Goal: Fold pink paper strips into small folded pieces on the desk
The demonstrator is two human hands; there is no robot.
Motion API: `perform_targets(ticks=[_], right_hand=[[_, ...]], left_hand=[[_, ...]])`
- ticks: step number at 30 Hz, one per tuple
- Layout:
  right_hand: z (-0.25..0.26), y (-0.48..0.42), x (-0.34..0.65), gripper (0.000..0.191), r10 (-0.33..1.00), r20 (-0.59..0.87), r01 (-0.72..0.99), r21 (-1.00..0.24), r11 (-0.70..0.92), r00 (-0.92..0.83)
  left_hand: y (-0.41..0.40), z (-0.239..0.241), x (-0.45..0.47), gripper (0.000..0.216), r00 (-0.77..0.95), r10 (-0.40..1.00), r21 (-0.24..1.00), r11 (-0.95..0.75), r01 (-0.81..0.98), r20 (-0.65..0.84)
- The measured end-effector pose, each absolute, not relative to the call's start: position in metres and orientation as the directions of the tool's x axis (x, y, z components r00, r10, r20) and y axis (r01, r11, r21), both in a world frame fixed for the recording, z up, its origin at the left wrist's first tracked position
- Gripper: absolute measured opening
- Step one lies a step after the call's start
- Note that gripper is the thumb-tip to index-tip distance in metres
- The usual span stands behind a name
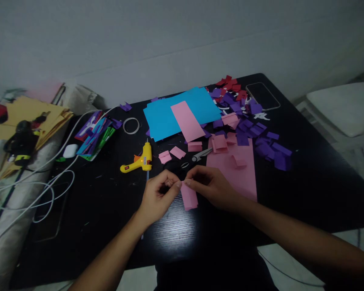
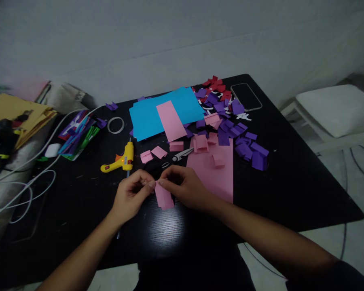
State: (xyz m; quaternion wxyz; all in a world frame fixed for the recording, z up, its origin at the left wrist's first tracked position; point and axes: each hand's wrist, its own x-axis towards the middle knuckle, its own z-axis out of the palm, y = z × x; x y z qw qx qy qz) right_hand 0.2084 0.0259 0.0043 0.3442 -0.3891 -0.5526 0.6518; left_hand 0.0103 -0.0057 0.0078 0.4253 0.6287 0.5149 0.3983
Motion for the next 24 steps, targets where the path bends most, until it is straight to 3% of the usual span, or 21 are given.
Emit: perform_targets(ticks=[14, 20, 24], right_hand=[[0.0013, 0.0312, 0.2128, 0.017, 0.899, -0.113, -0.032, -0.990, -0.140, -0.423], [0.0025, 0.0321, 0.2139, 0.016, 0.881, -0.106, -0.120, -0.976, -0.181, -0.460], [0.0004, 0.0343, 0.2144, 0.016, 0.858, -0.087, -0.170, -0.966, -0.197, -0.506]], left_hand=[[-0.0045, 0.0070, 0.0066, 0.017, 0.099, 0.992, 0.945, -0.101, 0.312, 0.074], [-0.0030, 0.0074, 0.0072, 0.020, 0.109, 0.994, 0.985, 0.008, 0.170, -0.027], [-0.0006, 0.0061, 0.0069, 0.018, 0.077, 0.997, 0.988, -0.005, 0.152, -0.007]])
